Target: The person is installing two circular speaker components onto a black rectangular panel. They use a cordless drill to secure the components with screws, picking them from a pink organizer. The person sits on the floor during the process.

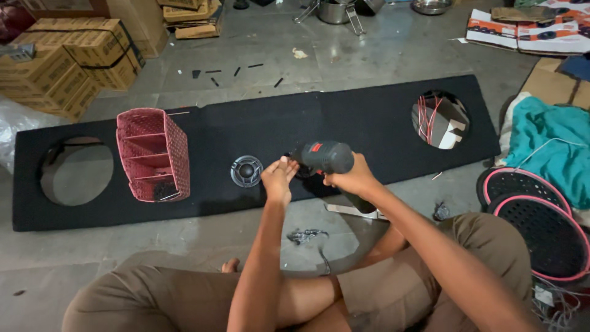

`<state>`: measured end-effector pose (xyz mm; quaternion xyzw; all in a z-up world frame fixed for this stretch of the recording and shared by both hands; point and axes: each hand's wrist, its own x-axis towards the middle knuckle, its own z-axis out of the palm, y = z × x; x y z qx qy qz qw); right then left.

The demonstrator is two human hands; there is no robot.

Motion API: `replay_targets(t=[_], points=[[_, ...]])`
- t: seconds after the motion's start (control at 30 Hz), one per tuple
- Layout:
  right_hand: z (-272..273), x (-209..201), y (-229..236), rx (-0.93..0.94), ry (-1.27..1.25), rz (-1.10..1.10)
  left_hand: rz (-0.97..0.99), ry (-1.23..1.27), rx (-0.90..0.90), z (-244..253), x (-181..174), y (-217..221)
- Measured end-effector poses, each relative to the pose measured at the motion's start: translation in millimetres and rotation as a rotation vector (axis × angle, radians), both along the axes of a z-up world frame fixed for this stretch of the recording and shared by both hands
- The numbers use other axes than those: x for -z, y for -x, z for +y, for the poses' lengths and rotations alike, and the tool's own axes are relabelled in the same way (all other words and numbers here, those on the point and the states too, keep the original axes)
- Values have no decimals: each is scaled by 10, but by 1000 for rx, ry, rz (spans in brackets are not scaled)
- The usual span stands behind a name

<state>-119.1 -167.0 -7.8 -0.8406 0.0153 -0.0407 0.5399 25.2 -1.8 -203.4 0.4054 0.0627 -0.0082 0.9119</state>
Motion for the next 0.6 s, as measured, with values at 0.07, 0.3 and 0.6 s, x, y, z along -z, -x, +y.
replay_targets(t=[0.07, 0.3, 0.6], points=[[22, -21, 20, -11, 92, 7, -7, 70, 53, 34, -12, -7], [33, -91, 54, -111, 114, -4, 137, 80, 92, -17, -24, -49], [-69, -29, 8, -145, 163, -24, 178, 229, 91, -45, 309, -278]])
